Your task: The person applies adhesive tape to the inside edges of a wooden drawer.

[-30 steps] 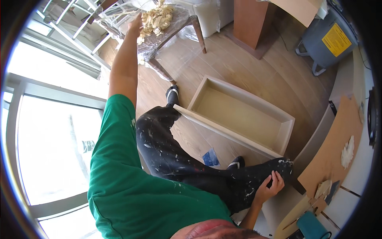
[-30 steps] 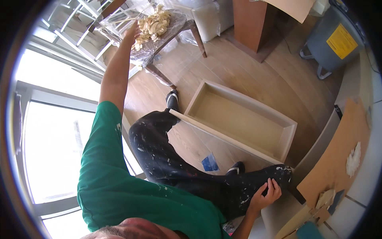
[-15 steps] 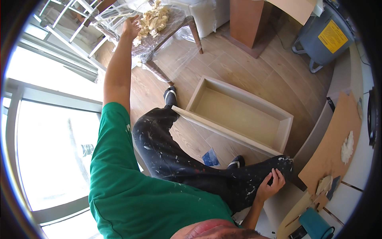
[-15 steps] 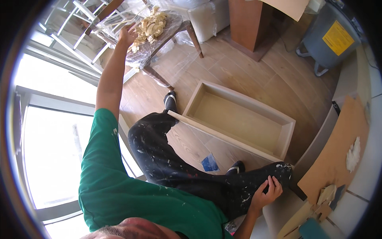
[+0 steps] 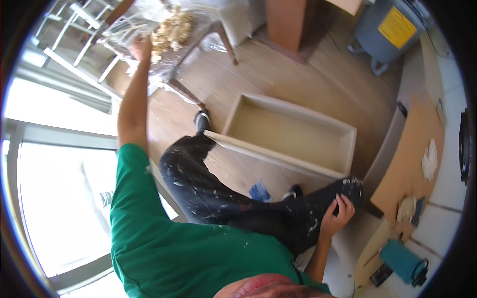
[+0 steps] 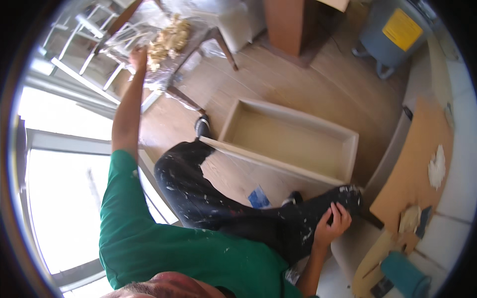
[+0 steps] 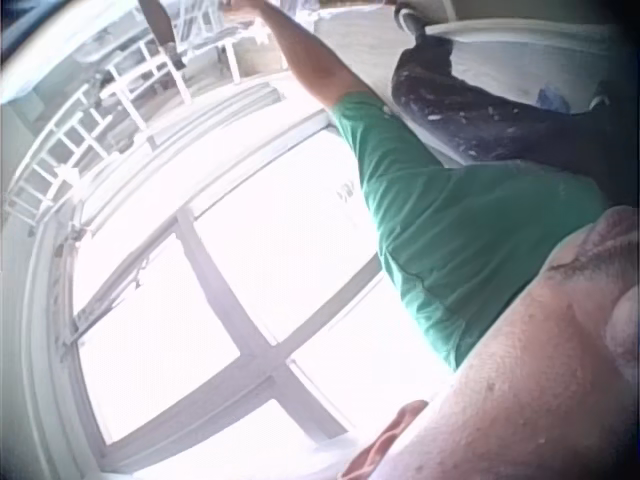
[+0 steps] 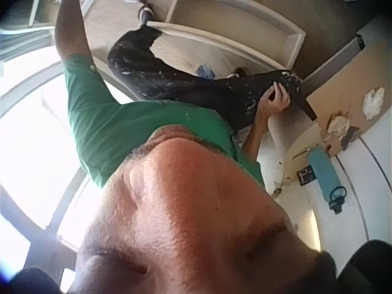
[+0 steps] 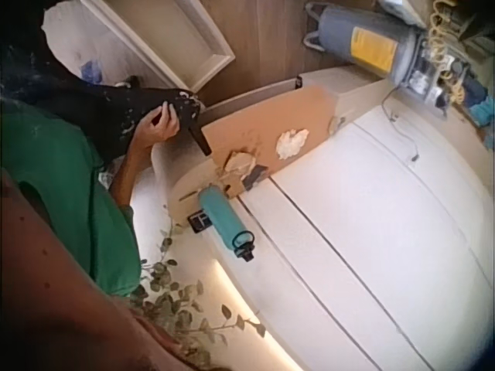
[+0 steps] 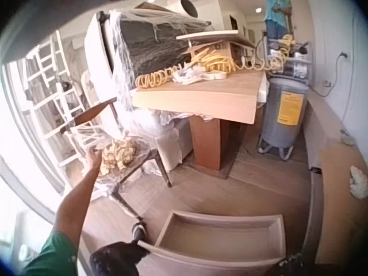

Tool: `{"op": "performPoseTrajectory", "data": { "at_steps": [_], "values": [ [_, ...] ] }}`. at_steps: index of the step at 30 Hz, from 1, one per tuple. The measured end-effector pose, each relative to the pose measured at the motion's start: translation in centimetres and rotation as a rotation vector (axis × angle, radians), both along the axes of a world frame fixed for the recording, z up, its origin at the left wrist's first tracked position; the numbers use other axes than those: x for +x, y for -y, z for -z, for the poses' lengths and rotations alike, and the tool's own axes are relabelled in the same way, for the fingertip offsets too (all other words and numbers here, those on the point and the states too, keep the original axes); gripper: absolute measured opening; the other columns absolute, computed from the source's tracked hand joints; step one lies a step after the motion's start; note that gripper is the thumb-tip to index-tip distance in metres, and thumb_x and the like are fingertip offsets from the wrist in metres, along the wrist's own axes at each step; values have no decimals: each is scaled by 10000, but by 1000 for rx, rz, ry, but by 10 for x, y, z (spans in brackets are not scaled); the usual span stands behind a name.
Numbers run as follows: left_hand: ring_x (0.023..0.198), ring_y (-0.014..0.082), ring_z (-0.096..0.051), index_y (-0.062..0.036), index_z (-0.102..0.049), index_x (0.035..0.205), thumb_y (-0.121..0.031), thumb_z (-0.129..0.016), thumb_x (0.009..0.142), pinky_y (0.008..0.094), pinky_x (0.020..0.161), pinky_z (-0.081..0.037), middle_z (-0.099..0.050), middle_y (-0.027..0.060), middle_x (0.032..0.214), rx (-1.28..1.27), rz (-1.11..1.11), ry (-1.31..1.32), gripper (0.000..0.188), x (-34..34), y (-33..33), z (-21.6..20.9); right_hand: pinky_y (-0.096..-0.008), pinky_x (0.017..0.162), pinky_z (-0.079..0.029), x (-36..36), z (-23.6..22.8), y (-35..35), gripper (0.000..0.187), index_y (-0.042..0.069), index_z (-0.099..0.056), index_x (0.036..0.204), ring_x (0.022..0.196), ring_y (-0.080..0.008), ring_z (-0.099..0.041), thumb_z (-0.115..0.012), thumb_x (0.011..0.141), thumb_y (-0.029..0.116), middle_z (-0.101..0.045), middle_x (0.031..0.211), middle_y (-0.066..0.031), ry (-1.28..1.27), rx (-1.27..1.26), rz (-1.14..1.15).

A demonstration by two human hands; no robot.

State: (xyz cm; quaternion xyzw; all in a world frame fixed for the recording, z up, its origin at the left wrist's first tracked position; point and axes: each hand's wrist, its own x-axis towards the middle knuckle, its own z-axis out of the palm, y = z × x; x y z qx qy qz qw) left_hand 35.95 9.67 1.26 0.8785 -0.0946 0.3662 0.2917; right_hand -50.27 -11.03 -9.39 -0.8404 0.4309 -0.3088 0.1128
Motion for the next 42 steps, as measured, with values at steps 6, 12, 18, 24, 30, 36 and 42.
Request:
{"op": "performPoseTrajectory", "data": {
  "at_steps": [6, 12, 18, 24, 30, 36, 42],
  "values": [
    [1153, 214, -619, 12, -573, 1359, -212, -605, 993, 374, 991, -478, -655, 127, 1241, -562, 858, -437, 430, -203, 70, -18, -416, 961, -466, 23, -21, 26, 307, 67, -730, 1162, 1027, -336, -626, -734, 855, 57, -702, 1082, -132, 139, 80, 2],
    [1101, 176, -628, 35, -583, 1340, -102, -553, 1006, 318, 961, -491, -654, 110, 1218, -553, 1256, -827, 362, -442, 98, 2, -400, 852, -526, 128, 25, 158, 271, 32, -729, 1109, 952, -353, -652, -697, 868, 152, -707, 1031, -155, -27, 529, -277],
    [1078, 147, -620, 22, -576, 1349, -105, -552, 1012, 278, 965, -472, -653, 82, 1169, -460, 1229, -897, 361, -429, 103, 16, -413, 664, -564, 148, 199, 274, 249, -13, -748, 980, 763, -313, -712, -731, 822, 180, -735, 899, -216, -1250, 584, -570],
    [1146, 194, -604, 13, -585, 1322, -241, -404, 1079, 326, 1001, -454, -549, 147, 1440, -869, 943, -1026, 395, -375, 65, 27, -431, 576, -543, 124, 254, 237, 178, -30, -751, 911, 647, -276, -688, -742, 825, 125, -736, 813, -186, -1365, 974, -159],
    [1199, 224, -575, 11, -539, 1388, -310, -364, 1086, 344, 1053, -415, -516, 161, 1461, -842, 909, -983, 474, -358, 52, 21, -480, 727, -581, 89, 295, 242, 205, -28, -753, 988, 871, -361, -732, -728, 823, 92, -746, 986, -222, -1432, 736, -186],
    [1163, 206, -562, 24, -515, 1411, -288, -367, 1081, 315, 1030, -394, -589, 106, 1264, -808, 860, -1013, 477, -365, 70, 20, -499, 914, -565, 97, 302, 244, 322, -5, -732, 1118, 1096, -406, -685, -725, 807, 80, -702, 1160, -245, -1448, 743, -105],
    [1141, 184, -567, 53, -508, 1405, -269, -422, 1068, 300, 1005, -398, -609, 86, 1177, -821, 841, -1009, 475, -363, 66, 20, -483, 911, -571, 104, 305, 241, 302, 6, -740, 1108, 1116, -392, -680, -731, 818, 87, -697, 1198, -225, -1488, 784, -209]
  ]
}}
